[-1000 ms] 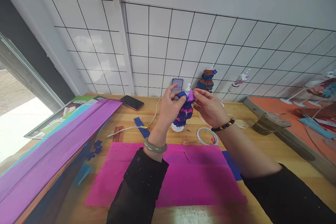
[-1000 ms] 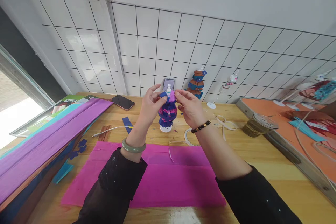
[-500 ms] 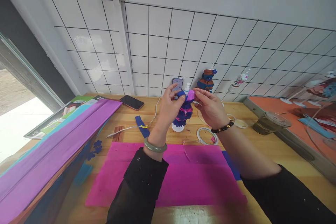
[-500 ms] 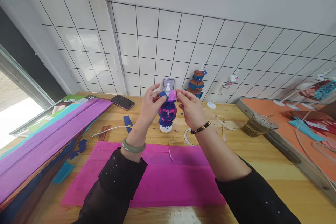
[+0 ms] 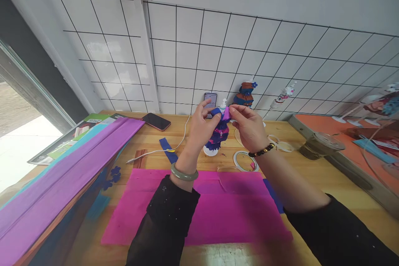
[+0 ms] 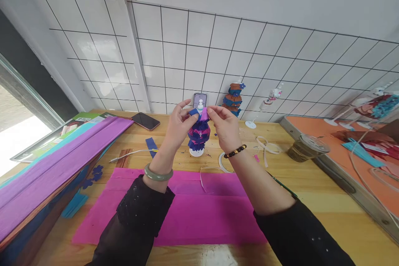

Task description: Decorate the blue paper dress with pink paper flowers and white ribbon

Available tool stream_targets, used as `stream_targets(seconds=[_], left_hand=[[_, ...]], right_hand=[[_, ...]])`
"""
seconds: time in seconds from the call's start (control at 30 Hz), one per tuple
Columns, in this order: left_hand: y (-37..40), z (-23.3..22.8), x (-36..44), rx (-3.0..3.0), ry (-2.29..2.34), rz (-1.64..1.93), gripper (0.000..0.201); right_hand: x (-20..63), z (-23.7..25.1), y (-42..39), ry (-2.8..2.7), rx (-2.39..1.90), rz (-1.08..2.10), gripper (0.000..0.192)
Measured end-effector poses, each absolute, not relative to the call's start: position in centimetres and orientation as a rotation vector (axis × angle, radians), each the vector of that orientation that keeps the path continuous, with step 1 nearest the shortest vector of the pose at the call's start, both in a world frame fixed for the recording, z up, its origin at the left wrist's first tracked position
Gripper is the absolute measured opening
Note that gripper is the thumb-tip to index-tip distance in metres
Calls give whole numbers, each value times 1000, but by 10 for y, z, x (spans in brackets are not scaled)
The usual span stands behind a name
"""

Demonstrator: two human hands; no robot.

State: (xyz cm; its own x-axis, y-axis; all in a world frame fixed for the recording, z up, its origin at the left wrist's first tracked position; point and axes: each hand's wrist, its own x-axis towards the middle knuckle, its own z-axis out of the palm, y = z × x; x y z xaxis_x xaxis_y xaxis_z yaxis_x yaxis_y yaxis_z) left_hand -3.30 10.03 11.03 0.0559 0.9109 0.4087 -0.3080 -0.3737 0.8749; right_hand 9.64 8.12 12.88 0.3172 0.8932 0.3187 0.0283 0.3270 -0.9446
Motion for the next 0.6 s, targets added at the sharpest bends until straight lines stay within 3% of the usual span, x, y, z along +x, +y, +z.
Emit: stream_targets(seconds=[0.6], left_hand=[[101, 112, -36, 1325, 701, 1508, 50]], right_hand=[[108, 117, 77, -1018, -1129, 860, 36]])
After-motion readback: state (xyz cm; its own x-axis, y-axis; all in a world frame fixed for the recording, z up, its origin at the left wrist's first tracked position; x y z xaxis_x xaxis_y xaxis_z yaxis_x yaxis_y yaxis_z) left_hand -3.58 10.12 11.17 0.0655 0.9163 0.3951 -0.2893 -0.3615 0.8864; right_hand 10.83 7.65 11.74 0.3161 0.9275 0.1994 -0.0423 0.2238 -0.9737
